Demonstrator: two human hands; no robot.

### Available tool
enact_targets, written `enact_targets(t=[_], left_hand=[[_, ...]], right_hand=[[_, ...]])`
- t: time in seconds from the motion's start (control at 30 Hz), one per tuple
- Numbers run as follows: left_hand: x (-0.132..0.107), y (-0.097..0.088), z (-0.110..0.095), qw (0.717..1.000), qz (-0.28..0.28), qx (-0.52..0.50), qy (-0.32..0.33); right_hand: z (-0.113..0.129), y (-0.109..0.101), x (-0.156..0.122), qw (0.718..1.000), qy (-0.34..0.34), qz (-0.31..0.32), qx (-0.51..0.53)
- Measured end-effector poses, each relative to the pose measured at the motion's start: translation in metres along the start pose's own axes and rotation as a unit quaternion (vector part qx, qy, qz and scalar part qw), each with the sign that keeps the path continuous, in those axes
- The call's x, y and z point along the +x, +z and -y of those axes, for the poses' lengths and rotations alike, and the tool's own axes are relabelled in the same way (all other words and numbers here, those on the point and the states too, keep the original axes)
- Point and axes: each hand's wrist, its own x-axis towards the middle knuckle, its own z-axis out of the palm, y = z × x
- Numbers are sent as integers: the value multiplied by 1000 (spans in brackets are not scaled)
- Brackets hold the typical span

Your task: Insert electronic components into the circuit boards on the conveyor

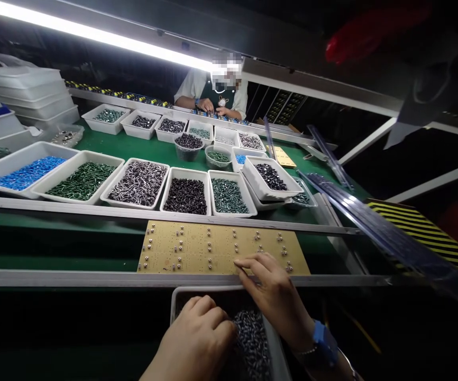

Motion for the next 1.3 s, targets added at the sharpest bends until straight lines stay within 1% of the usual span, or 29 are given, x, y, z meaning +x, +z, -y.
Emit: enact_targets(t=[0.13,0.3,0.5,0.57,0.63,0.7,0.77,0.93,1.0,1.1,1.23,1.3], left_hand=[[-3,0,1,1000,-14,-19,1],[-3,-6,0,997,-43,-62,-5],[-2,-6,-1,996,-63,-54,-11],[-2,-7,-2,996,-67,-52,-12],[-2,-10,-3,996,-74,-58,-7],[-3,-12,-2,994,-83,-71,-3],[-3,-14,-2,992,-91,-91,-9],[-2,-19,-1,986,-89,-133,-44],[-1,-22,0,986,-95,-125,-56],[1,-28,6,986,-129,-89,-63],[2,-33,21,982,-169,-23,-78],[3,-34,29,980,-175,-1,-93]], right_hand=[[2,1,-1,1000,1,-6,-15],[3,2,1,1000,1,-16,-22],[6,3,-1,1000,1,-5,-30],[6,0,-1,1000,2,9,-27],[5,-7,0,999,-3,41,-16],[2,-14,3,996,-20,82,-4],[-3,-20,6,993,-42,110,2],[-13,-22,13,990,-81,116,-15],[-14,-21,14,989,-92,116,-27],[-13,-21,15,986,-112,119,-44],[-12,-20,14,983,-126,120,-61],[-13,-19,13,984,-127,115,-57]])
